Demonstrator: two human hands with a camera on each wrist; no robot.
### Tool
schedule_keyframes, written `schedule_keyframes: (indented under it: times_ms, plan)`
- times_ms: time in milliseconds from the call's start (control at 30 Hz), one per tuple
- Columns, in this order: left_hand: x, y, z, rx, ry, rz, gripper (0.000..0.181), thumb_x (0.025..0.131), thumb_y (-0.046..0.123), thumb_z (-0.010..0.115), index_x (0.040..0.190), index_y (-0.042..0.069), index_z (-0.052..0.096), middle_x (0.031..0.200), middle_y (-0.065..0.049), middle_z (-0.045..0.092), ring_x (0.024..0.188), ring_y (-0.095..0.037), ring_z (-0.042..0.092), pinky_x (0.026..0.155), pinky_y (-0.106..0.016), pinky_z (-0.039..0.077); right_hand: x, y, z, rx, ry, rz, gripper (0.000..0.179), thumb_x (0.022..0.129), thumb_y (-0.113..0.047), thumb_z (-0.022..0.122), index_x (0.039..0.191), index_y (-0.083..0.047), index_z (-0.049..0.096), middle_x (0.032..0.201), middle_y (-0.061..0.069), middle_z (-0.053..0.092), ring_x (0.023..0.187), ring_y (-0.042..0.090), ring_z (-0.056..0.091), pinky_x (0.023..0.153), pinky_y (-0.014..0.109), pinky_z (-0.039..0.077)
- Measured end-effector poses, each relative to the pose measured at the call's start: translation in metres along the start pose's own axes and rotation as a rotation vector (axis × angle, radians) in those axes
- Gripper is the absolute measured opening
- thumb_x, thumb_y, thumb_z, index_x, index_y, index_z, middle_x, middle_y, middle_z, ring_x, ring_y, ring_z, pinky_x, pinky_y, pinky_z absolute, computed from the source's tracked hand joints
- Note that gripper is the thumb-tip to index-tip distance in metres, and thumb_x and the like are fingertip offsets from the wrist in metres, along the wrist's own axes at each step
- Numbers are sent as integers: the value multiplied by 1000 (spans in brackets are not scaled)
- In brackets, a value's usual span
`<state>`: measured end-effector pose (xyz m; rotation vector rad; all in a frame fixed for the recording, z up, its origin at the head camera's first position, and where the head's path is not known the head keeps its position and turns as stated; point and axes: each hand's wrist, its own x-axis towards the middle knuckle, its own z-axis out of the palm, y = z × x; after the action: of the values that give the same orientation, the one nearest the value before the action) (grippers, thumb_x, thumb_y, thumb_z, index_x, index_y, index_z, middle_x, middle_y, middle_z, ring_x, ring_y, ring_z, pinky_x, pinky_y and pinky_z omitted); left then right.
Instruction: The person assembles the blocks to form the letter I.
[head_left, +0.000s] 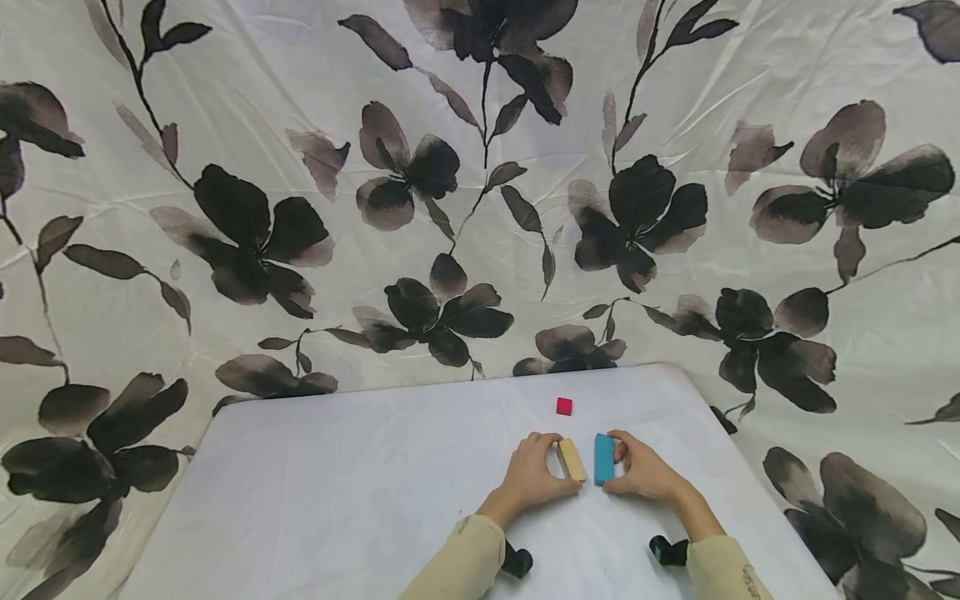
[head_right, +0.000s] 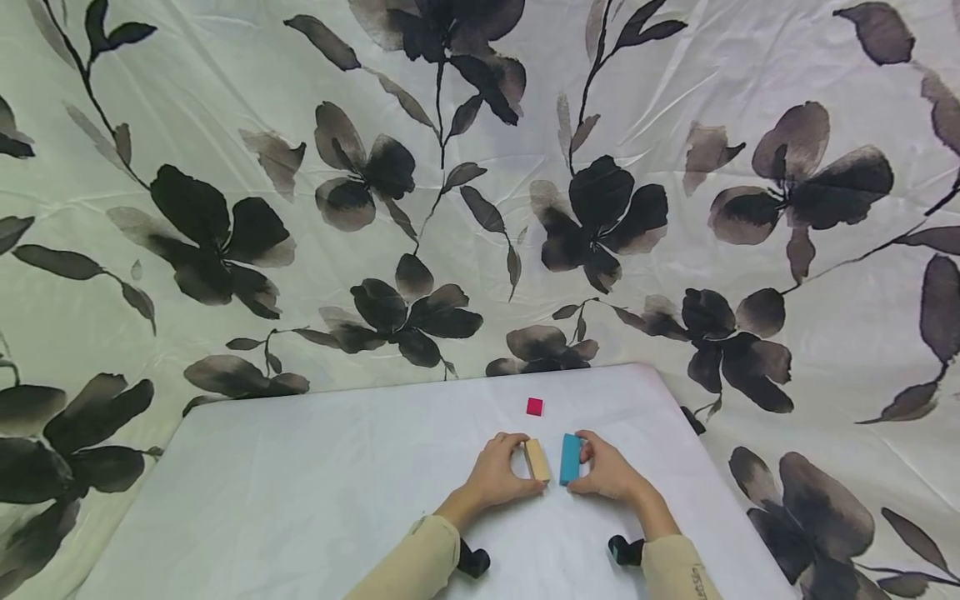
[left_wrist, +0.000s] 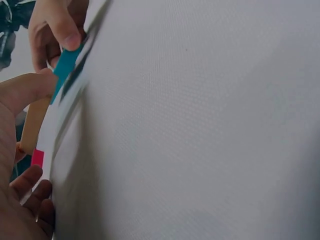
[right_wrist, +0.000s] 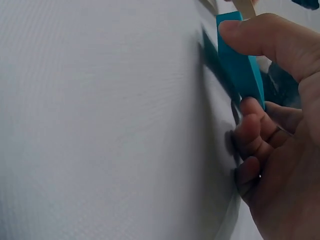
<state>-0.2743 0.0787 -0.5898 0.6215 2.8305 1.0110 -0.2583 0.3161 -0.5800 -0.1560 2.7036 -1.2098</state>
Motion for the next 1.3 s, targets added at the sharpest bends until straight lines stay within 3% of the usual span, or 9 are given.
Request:
schedule_keyframes:
  times_ms: [433,900,1300]
  plan:
    - [-14,-5,-11,-50,2,16,79,70,59,79,132,16,56,122,1,55,110,-16,52,94,-38,44,10,-15,8,10,12,-4,95,63,-17,90,140,0,38,105,9,46,76,19,44,64,31,39]
    - [-39,-20,-19,-81,26,36,80,69,61,78,131,16,56,122,2,55,110,-16,51,94,-39,44,15,-35,22,63,-36,-49,93,64,-11,88,141,2,36,88,4,50,71,18,47,62,27,41]
    - [-55,-30,-30,-100,7,28,81,69,61,79,132,17,54,122,3,54,112,-16,51,94,-40,43,25,-45,32,54,-73,-113,93,66,-13,88,141,0,35,86,3,51,70,17,48,60,27,42]
